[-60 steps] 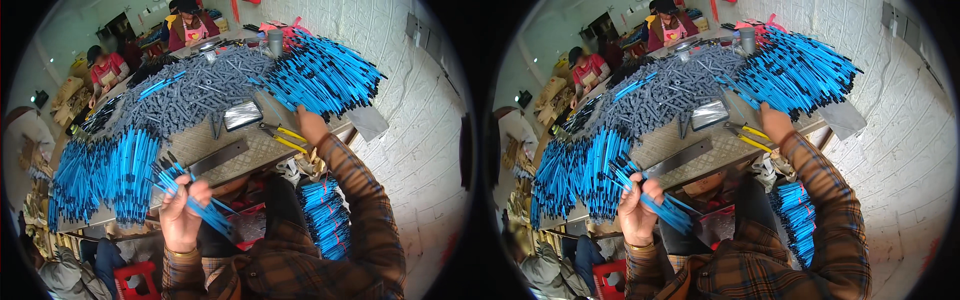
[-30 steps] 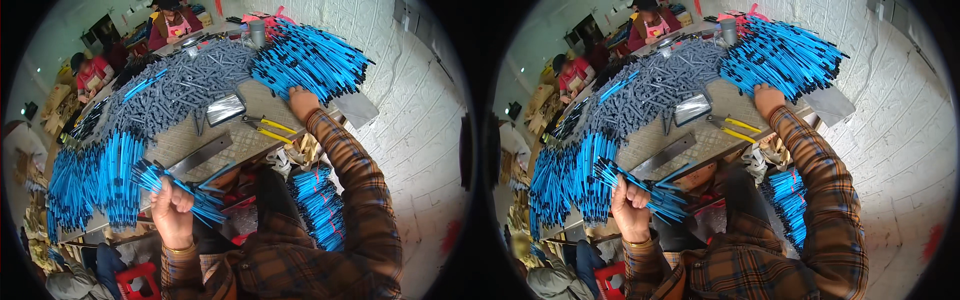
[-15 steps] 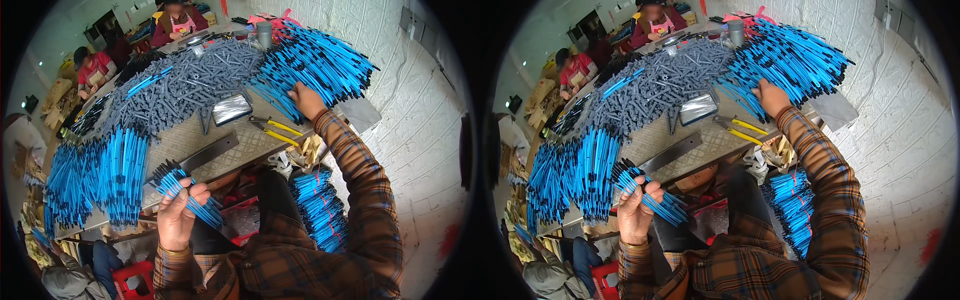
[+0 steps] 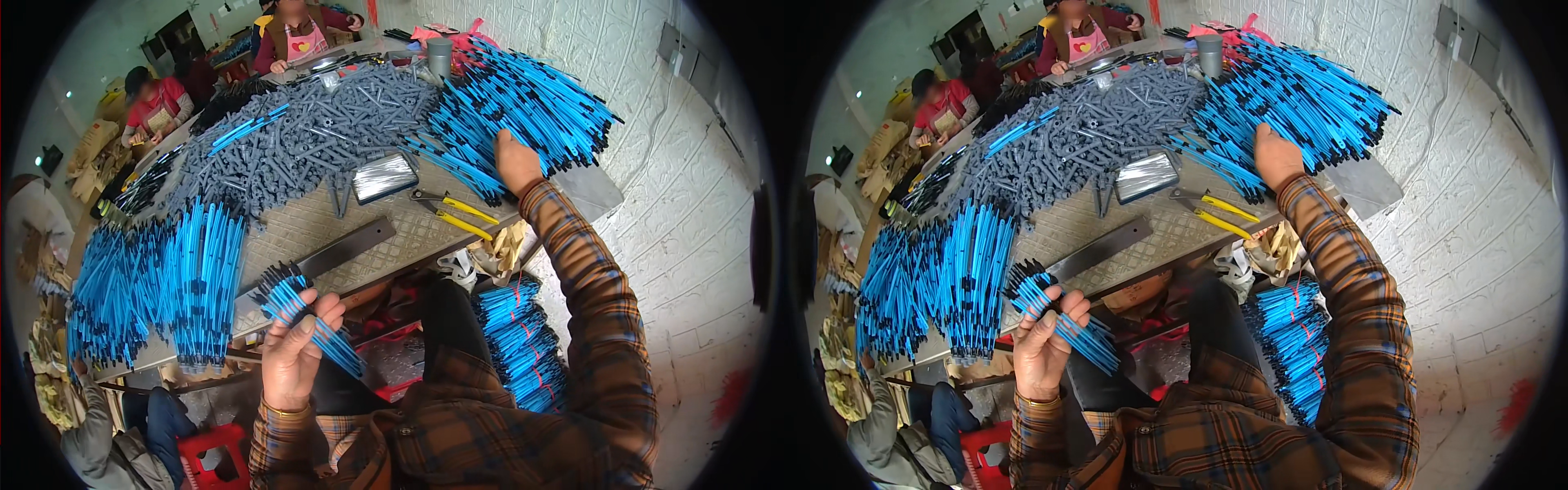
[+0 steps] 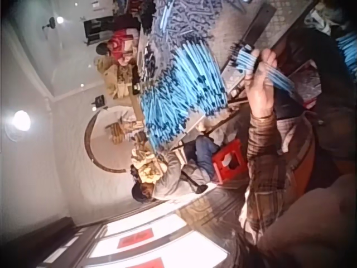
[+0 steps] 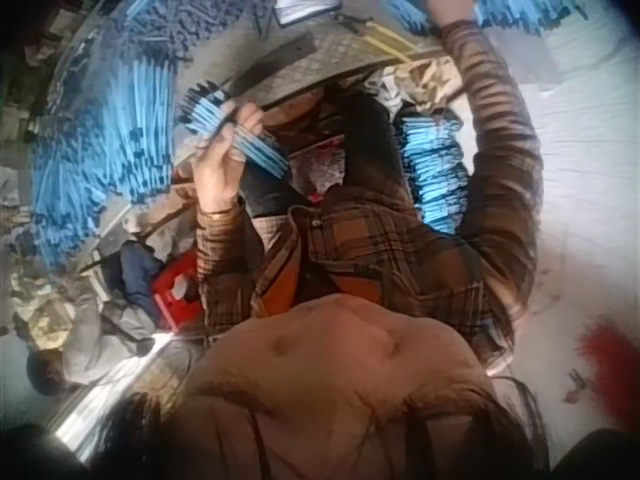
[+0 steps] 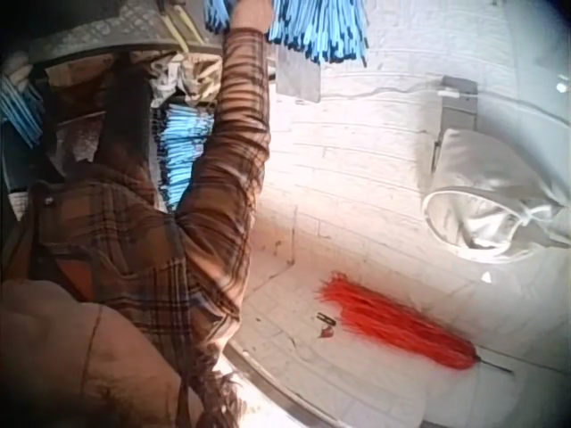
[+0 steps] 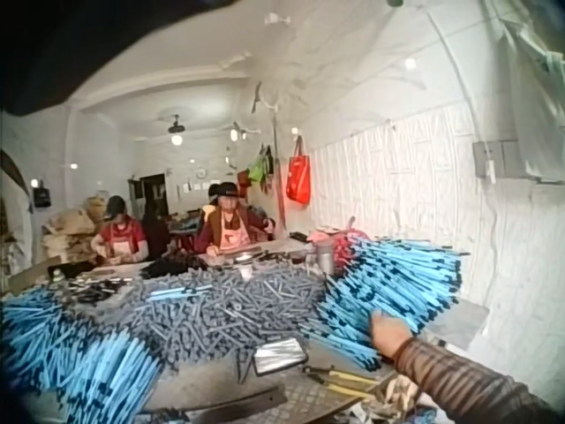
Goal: The person assembles umbrella frames by threading wire through sets of ribs, attaching the ribs into a central hub, and tightening and cutting the wire with pliers.
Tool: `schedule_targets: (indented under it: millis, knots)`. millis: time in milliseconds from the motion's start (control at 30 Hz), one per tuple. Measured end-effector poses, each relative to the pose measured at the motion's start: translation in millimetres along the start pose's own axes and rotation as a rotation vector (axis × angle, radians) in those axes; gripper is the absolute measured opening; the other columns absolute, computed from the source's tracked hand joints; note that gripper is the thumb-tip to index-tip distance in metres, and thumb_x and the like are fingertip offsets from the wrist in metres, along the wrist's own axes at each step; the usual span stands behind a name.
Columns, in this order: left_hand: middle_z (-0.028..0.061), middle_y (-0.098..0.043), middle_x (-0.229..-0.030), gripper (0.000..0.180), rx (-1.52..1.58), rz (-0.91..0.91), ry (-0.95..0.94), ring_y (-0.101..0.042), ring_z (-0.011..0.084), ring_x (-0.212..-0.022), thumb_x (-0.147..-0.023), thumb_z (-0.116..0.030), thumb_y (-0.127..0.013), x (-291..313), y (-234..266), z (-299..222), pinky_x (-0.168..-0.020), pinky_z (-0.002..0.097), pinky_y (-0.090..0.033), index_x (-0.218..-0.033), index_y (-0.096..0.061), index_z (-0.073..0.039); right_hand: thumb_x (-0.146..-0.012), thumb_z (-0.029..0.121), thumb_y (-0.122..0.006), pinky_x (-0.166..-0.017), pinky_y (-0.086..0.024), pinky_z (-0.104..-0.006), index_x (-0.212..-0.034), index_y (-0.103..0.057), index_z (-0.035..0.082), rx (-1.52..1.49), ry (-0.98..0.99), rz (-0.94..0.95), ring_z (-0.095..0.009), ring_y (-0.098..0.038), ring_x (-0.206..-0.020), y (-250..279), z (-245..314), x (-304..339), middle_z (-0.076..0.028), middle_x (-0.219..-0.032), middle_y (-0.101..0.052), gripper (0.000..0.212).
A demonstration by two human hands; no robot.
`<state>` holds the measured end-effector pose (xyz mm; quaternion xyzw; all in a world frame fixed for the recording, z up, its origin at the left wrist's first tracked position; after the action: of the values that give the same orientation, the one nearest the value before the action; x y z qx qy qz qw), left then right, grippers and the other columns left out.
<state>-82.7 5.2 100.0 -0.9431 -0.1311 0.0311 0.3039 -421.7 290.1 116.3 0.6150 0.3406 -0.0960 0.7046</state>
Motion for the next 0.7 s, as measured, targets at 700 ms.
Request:
schedule_targets:
  millis: [700]
  knots:
    - [0.0126, -0.061, -0.098, 0.023, 0.210, -0.270, -0.467, -0.060, 0.0224, -0.087, -0.081, -0.003, -0.063, -36, 10, -17, -0.078, 0.0321, -0.049, -0.102, -0.055, -0.007, -0.073, 0.010, -0.065, -0.053, -0.041, -0.0371, -0.083, -0.053, 0.006, -1.107, 0.746, 0.117, -0.029, -0.052, -0.057, 132, 235, 197, -0.009, -0.067, -0.053, 0.016]
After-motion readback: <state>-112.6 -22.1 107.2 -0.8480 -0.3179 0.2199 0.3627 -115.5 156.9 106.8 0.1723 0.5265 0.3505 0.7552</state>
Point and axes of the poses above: each hand's wrist, its own x-axis away from the middle knuckle, its own y-axis out of the back of the hand, z = x × y, the point moved 7 cm from there along -x, towards the middle knuckle
